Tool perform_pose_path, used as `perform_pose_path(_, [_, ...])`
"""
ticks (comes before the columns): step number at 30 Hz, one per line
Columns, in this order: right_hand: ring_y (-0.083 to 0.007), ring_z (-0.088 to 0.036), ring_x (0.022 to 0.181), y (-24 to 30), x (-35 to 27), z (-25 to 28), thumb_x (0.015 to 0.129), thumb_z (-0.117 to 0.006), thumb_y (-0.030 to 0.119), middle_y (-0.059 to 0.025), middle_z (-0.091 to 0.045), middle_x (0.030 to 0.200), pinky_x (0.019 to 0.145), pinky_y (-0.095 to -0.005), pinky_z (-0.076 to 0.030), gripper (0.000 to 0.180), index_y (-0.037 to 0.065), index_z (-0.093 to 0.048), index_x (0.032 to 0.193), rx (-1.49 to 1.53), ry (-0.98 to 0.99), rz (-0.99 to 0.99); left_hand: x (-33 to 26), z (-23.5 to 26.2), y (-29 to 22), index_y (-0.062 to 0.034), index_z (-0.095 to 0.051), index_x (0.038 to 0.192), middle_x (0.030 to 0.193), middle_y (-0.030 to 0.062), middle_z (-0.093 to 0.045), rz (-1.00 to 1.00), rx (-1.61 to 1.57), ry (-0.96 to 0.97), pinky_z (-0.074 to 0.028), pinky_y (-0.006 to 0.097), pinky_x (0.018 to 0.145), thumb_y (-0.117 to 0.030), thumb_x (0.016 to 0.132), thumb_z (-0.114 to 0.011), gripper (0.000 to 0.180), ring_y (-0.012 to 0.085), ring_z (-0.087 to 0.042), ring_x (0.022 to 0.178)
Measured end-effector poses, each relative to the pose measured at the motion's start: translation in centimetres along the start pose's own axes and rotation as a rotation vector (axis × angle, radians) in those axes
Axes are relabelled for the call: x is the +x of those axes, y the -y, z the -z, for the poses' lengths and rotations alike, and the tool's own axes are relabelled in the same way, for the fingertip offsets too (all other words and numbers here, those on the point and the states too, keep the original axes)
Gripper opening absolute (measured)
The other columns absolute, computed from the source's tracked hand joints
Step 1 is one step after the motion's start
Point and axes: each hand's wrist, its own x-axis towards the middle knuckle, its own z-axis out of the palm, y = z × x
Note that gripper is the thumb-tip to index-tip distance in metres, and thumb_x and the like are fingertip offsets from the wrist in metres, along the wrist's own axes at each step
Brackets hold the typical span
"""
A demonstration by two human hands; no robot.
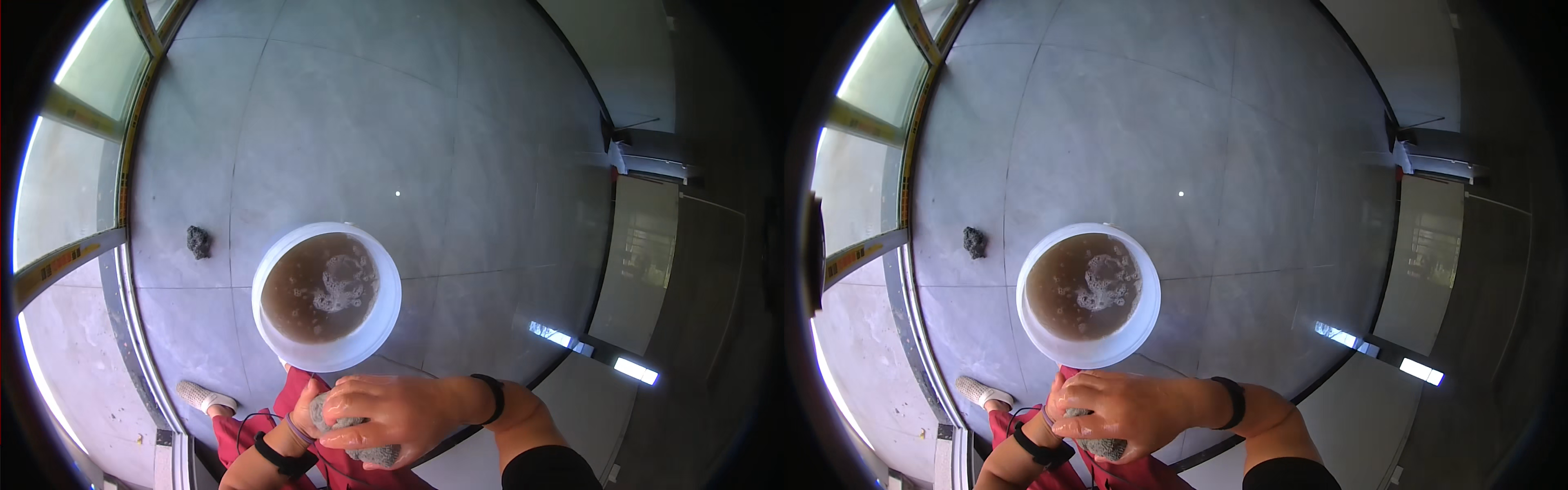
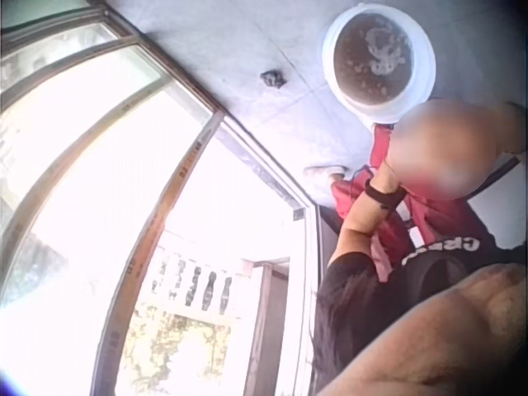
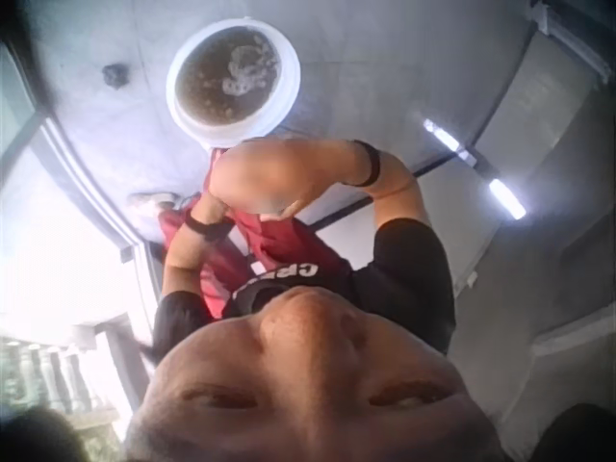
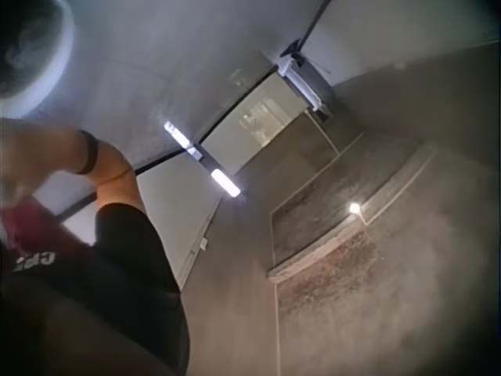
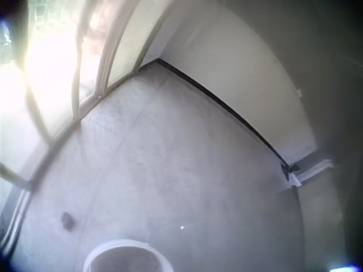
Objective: The person clears debris from a sliding door track, washes and wrings out a cloth in a bucket of water, and cleans the track by wiping it with the cloth.
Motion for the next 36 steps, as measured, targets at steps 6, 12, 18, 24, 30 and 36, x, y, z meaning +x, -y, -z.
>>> perform_pose_path(6, [-0.0266, -0.048, 0.106, -0.1, -1.5, -2.3, 0.068, -0.069, 0.018, -0.0087, -0.048, 0.11, 0.093, -0.0484, -0.039, 0.039, 0.008, -0.058, 0.104, -0.454, -0.041, 0.075, 0.6, -4.2, -2.3, -0.0086, -0.044, 0.123, 0.126, 0.0221, -0.042, -0.247, 0.359, -0.003, -0.035, 0.049, 0.099, -0.048, 0.077, -0.058, 0.062, 0.0356, -0.042, 0.118])
perform_pose_path(12, [-0.0294, -0.041, 0.119, -3.0, -3.9, -7.8, 0.074, -0.071, 0.032, -0.0081, -0.046, 0.121, 0.102, -0.0497, -0.029, 0.04, 0.014, -0.056, 0.106, -0.544, -0.674, 0.011, 3.1, -9.5, -1.6, -0.0047, -0.054, 0.099, 0.115, 0.0151, -0.051, -0.766, 0.476, -0.229, -0.041, 0.04, 0.092, -0.002, 0.07, -0.06, 0.029, 0.029, -0.051, 0.105])
perform_pose_path(18, [-0.0308, -0.043, 0.117, -5.4, -2.6, -8.5, 0.087, -0.047, 0.035, -0.014, -0.047, 0.119, 0.101, -0.0448, -0.031, 0.041, 0.006, -0.048, 0.115, 0.612, -1.503, -0.259, 4.7, -10.8, 1.8, -0.0059, -0.058, 0.084, 0.104, 0.0146, -0.055, -1.518, 1.761, -0.601, -0.045, 0.039, 0.082, 0.001, 0.054, -0.068, 0.032, 0.0313, -0.055, 0.096])
perform_pose_path(24, [-0.0286, -0.052, 0.103, -8.0, -4.2, -7.0, 0.086, -0.041, 0.026, -0.0109, -0.053, 0.101, 0.093, -0.0414, -0.039, 0.024, 0.006, -0.051, 0.095, 1.594, -1.092, -0.503, 4.3, -10.6, 1.1, -0.0118, -0.06, 0.078, 0.095, 0.0104, -0.056, -1.499, 2.267, -0.071, -0.047, 0.044, 0.075, -0.007, 0.045, -0.067, 0.034, 0.0341, -0.055, 0.092])
perform_pose_path(30, [-0.0259, -0.054, 0.087, -10.0, -3.4, -2.6, 0.079, -0.047, 0.022, -0.0111, -0.052, 0.09, 0.08, -0.0389, -0.046, 0.02, 0.004, -0.053, 0.085, 1.847, -0.582, -0.689, 5.9, -9.8, 1.3, -0.0151, -0.057, 0.073, 0.087, 0.0058, -0.052, -1.438, 2.481, 0.361, -0.046, 0.038, 0.073, -0.02, 0.052, -0.054, 0.023, 0.0268, -0.055, 0.086])
perform_pose_path(36, [-0.0233, -0.056, 0.078, -10.5, -1.5, -0.5, 0.08, -0.046, 0.019, -0.0115, -0.054, 0.083, 0.073, -0.0345, -0.048, 0.019, 0.001, -0.054, 0.08, 1.6, -0.321, -0.854, 6.5, -10.3, 0.3, -0.016, -0.055, 0.069, 0.086, 0.0029, -0.053, -1.45, 2.681, 0.522, -0.043, 0.035, 0.069, -0.025, 0.056, -0.054, 0.015, 0.0236, -0.053, 0.082])
